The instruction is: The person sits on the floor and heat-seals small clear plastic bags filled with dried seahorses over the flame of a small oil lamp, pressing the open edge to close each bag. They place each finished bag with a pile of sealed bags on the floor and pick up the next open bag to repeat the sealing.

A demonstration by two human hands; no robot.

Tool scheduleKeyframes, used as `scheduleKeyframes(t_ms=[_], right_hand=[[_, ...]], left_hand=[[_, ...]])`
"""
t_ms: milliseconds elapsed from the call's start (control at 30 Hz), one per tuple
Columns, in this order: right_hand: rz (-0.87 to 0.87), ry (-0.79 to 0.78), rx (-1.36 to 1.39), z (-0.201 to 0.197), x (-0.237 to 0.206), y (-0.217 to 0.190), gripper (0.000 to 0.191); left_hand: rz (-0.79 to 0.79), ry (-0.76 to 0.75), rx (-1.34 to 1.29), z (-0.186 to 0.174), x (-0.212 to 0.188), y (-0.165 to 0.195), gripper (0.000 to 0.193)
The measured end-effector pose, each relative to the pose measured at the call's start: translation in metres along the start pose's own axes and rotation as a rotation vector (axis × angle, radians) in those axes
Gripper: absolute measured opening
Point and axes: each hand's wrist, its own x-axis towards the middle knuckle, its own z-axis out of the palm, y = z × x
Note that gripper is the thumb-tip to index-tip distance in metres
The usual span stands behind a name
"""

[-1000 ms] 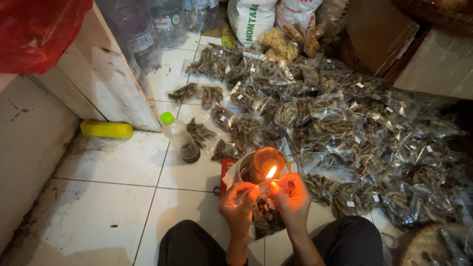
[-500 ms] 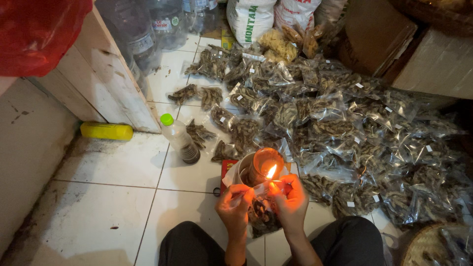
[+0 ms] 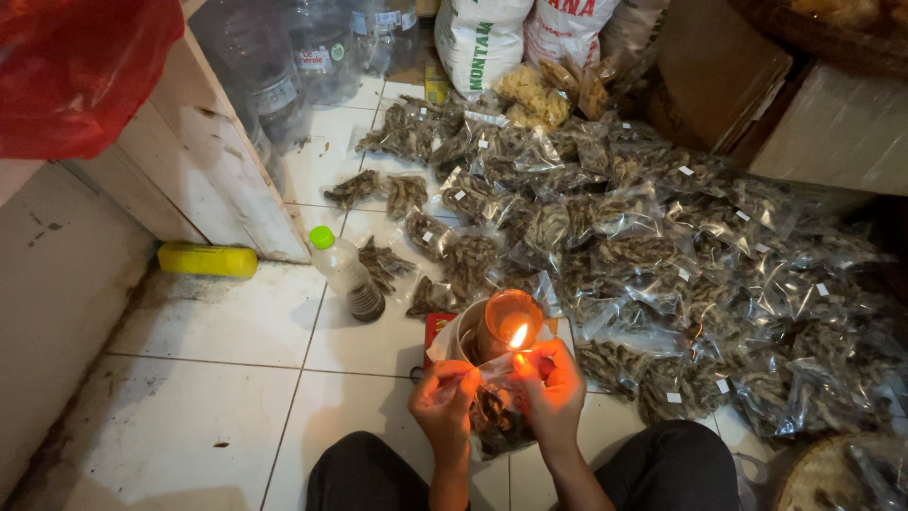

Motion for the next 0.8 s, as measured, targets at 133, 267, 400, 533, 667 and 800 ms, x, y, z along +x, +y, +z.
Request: scheduleKeyframes(t_ms=[133,267,400,533,667,800], right_hand=[[0.073,0.016,0.043,0.001,-0.001,0.001,0.006],[0.077,0.017,0.031,0.005,-0.001,-0.003,0.006],[-0.02,0.003,0.024,0.009,-0.001,-0.009,0.005],[-0.089,-0.017,0.035,0.012,-0.001,-0.008,0.006],[0.063,0.024,0.034,0.009,-0.002,-0.001,0.007],[0.025,0.011,0.043,0.008,-0.002,0.006,0.007]], left_hand=[[-0.01,0.009,-0.041,-0.003,0.002,-0.003,0.007],[-0.022,0.028,-0.019,-0.006,0.002,-0.006,0.007],[-0.035,0.022,-0.012,-0.008,0.003,-0.007,0.008],[-0.011,0.031,-0.007,-0.01,0.004,-0.008,0.008],[0.009,0.024,-0.007,-0.011,0.005,-0.008,0.008],[0.004,0.012,-0.022,-0.013,0.004,-0.008,0.007]])
